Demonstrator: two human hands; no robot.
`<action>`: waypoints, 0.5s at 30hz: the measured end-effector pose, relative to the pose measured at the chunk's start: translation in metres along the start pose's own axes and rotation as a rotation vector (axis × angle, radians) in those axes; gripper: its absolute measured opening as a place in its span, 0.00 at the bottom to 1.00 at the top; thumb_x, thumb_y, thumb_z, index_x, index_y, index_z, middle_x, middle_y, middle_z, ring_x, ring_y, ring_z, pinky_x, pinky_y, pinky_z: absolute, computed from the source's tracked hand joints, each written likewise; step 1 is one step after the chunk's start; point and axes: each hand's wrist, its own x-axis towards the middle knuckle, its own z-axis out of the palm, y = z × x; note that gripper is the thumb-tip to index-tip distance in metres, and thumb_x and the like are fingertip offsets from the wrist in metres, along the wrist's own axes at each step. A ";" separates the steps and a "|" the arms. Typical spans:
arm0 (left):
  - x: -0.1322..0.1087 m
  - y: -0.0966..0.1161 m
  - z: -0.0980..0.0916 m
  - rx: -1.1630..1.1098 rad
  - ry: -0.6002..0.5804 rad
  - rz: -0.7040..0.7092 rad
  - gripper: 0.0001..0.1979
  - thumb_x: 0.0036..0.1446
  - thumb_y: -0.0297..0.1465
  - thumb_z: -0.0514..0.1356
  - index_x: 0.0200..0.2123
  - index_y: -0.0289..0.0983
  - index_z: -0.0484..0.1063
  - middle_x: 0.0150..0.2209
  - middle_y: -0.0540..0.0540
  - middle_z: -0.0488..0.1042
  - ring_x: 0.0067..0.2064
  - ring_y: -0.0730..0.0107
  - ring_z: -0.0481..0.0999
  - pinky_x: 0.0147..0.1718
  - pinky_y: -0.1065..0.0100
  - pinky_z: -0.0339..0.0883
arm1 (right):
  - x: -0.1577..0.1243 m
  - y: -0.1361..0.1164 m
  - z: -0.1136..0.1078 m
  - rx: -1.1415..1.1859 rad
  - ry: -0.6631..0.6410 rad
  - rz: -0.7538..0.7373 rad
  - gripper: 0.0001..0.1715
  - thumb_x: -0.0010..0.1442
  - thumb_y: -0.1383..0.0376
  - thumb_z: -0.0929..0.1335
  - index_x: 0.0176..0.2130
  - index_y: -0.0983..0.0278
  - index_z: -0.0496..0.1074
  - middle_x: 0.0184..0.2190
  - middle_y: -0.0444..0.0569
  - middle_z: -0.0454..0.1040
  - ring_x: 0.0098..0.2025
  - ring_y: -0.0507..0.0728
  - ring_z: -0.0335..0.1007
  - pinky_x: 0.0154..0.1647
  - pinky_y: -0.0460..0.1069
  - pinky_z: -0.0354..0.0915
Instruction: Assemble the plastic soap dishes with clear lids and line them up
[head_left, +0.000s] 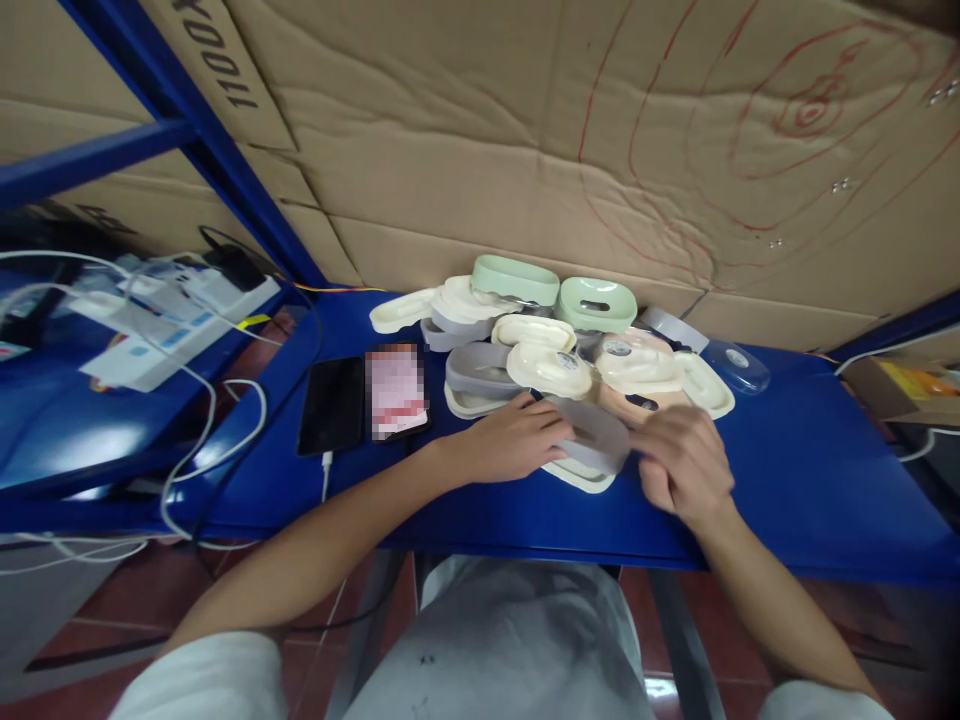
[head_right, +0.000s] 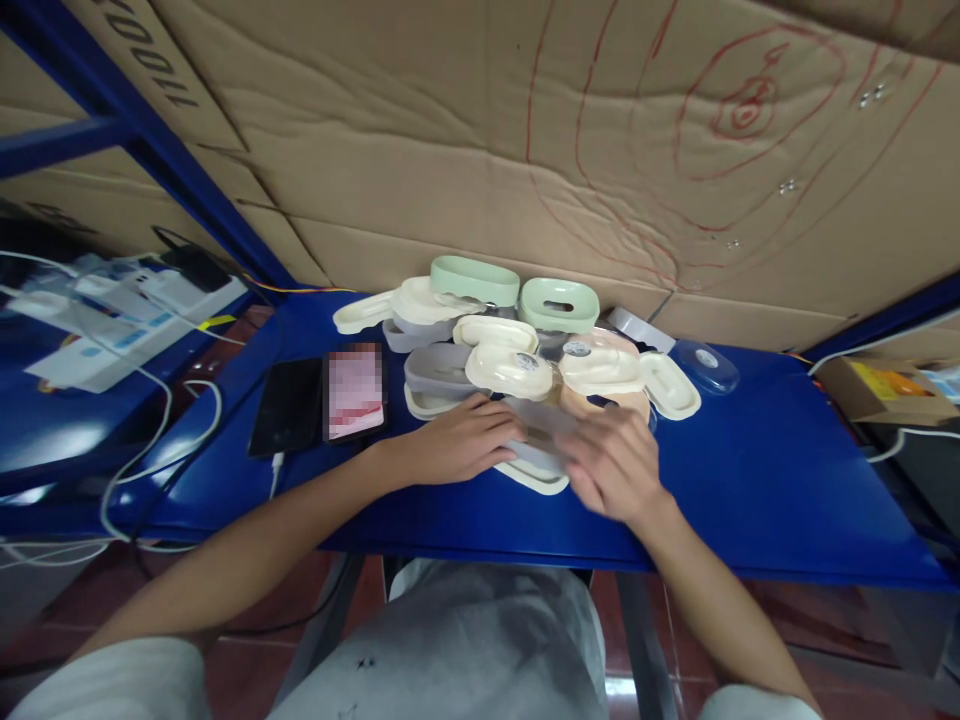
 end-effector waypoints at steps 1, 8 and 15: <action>0.000 0.000 -0.004 -0.035 0.028 -0.010 0.09 0.77 0.34 0.56 0.50 0.37 0.73 0.50 0.41 0.81 0.54 0.55 0.78 0.54 0.56 0.62 | -0.008 -0.013 -0.005 0.024 -0.001 -0.023 0.14 0.73 0.59 0.65 0.54 0.51 0.77 0.35 0.46 0.82 0.38 0.60 0.79 0.45 0.59 0.71; -0.003 -0.003 -0.036 -0.209 0.296 -0.079 0.13 0.77 0.37 0.54 0.56 0.39 0.72 0.54 0.40 0.81 0.57 0.57 0.78 0.59 0.56 0.67 | -0.049 -0.057 0.013 -0.043 -0.356 0.199 0.27 0.71 0.60 0.72 0.67 0.55 0.69 0.59 0.53 0.80 0.59 0.67 0.78 0.56 0.63 0.69; -0.001 -0.034 -0.060 0.178 0.579 -0.262 0.15 0.77 0.37 0.53 0.59 0.41 0.74 0.61 0.41 0.79 0.64 0.54 0.76 0.61 0.53 0.61 | -0.036 -0.051 0.000 0.206 -0.268 0.131 0.21 0.70 0.69 0.71 0.60 0.57 0.74 0.51 0.51 0.84 0.50 0.62 0.82 0.54 0.60 0.72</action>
